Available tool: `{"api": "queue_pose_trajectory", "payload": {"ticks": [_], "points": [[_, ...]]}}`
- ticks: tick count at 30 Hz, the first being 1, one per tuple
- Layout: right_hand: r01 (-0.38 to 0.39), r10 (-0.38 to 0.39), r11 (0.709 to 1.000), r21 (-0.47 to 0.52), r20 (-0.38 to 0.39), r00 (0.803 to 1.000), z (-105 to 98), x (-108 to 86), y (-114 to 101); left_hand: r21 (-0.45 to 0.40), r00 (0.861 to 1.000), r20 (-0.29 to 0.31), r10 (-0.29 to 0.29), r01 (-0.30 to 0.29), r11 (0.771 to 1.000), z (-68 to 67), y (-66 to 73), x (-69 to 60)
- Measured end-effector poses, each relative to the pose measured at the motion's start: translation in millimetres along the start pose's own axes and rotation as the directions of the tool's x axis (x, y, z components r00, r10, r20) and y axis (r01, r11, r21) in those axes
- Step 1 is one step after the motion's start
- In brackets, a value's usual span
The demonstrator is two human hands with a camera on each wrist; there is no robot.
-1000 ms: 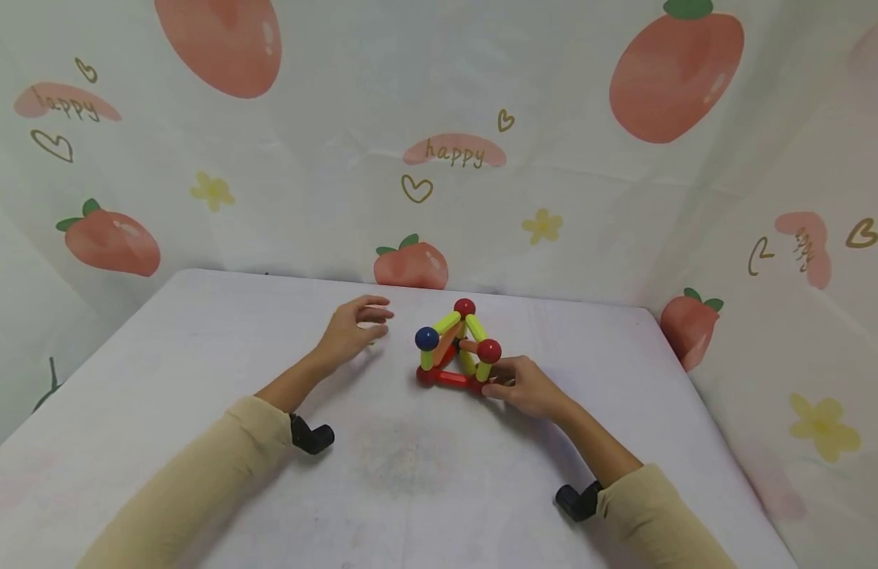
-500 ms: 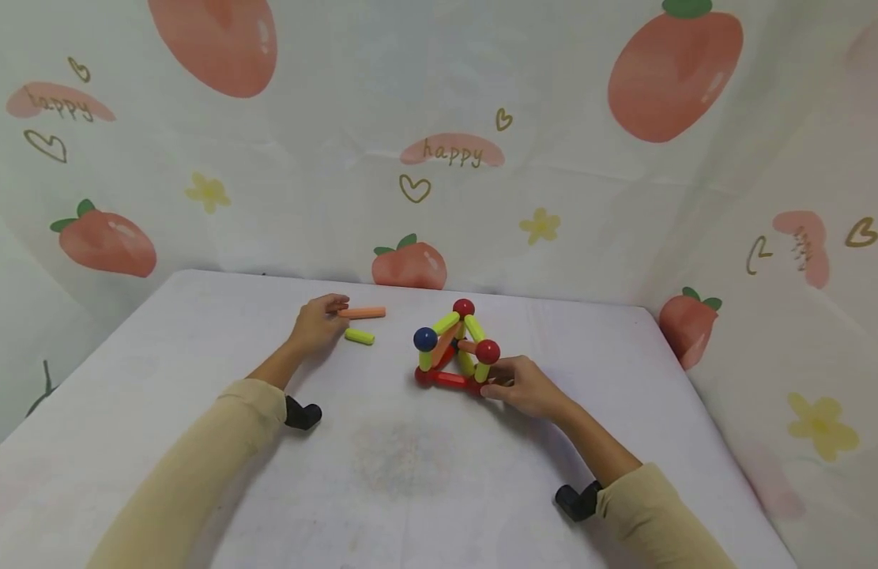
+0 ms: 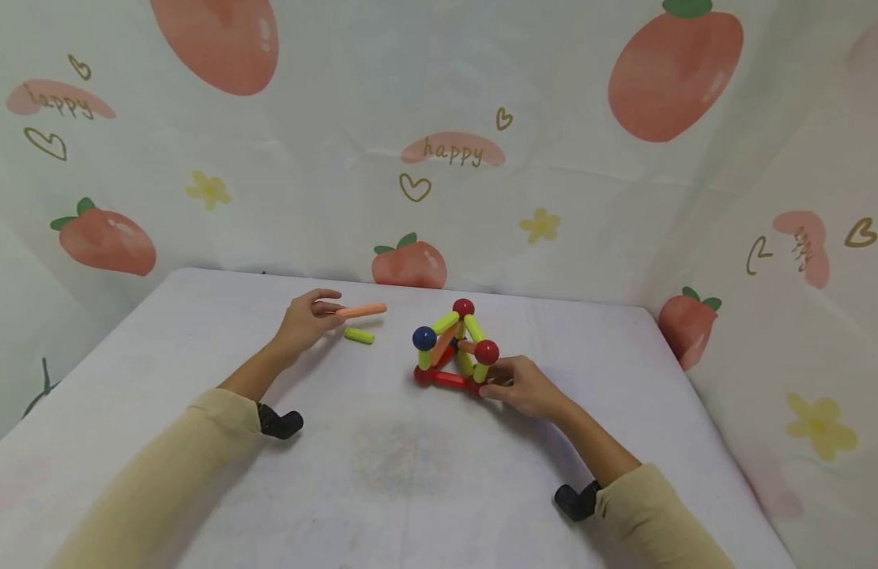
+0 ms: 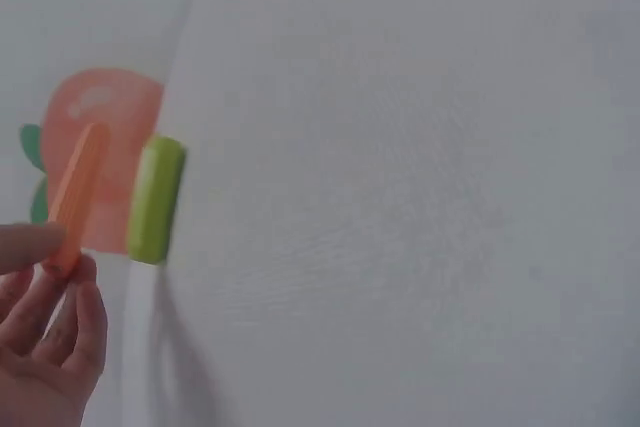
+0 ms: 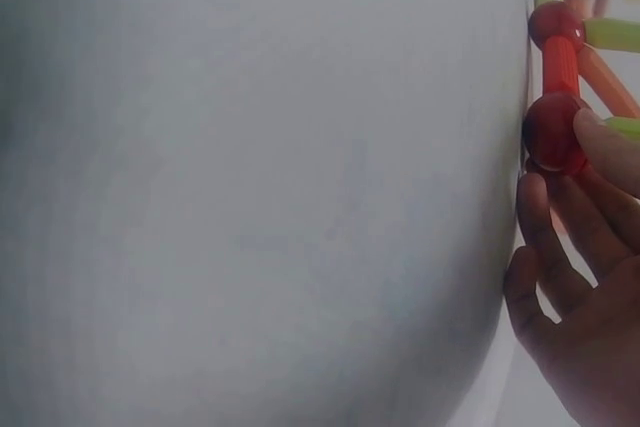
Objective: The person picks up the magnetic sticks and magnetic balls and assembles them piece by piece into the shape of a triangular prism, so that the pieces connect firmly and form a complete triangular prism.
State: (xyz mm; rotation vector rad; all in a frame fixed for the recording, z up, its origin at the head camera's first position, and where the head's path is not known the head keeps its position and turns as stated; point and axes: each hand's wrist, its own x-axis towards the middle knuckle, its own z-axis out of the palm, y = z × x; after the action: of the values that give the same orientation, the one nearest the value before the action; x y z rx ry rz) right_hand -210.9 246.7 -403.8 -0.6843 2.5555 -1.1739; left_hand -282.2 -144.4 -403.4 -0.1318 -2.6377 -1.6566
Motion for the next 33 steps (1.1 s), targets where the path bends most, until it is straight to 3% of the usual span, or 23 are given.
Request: {"api": "queue_pose_trajectory", "payload": {"ticks": [3, 8, 12, 16, 20, 25, 33], "points": [[-0.003, 0.003, 1.000, -0.003, -0.001, 1.000, 0.3, -0.7, 0.8, -0.105, 0.998, 0.059, -0.024, 0.030, 0.994, -7.3, 5.2, -8.7], [0.004, -0.004, 1.000, -0.001, -0.008, 1.000, 0.0, -1.9, -0.6, -0.190, 0.982, 0.186, -0.027, 0.063, 0.980, -10.5, 12.6, -26.8], [0.021, -0.021, 1.000, -0.004, -0.007, 1.000, 0.3, -1.4, -0.5, -0.227, 0.959, 0.283, -0.001, 0.068, 0.972, -3.8, 17.9, -39.9], [0.018, -0.018, 1.000, -0.004, -0.002, 1.000, 0.5, -0.2, 1.3, -0.236, 0.944, 0.330, -0.001, 0.083, 0.968, 11.9, 22.2, -50.9], [0.005, -0.005, 1.000, -0.005, -0.003, 1.000, 0.7, -0.1, 1.3, -0.255, 0.945, 0.327, -0.016, 0.105, 0.961, 35.2, 28.4, -61.9], [-0.015, 0.015, 1.000, 0.004, 0.002, 1.000, 0.0, -0.7, 1.2, -0.297, 0.957, 0.289, -0.012, 0.102, 0.949, 65.5, 39.1, -72.9], [-0.010, 0.010, 1.000, 0.005, 0.008, 1.000, -0.7, -1.4, 0.4, -0.336, 0.984, 0.175, 0.027, 0.034, 0.941, 99.7, 54.7, -80.2]]}}
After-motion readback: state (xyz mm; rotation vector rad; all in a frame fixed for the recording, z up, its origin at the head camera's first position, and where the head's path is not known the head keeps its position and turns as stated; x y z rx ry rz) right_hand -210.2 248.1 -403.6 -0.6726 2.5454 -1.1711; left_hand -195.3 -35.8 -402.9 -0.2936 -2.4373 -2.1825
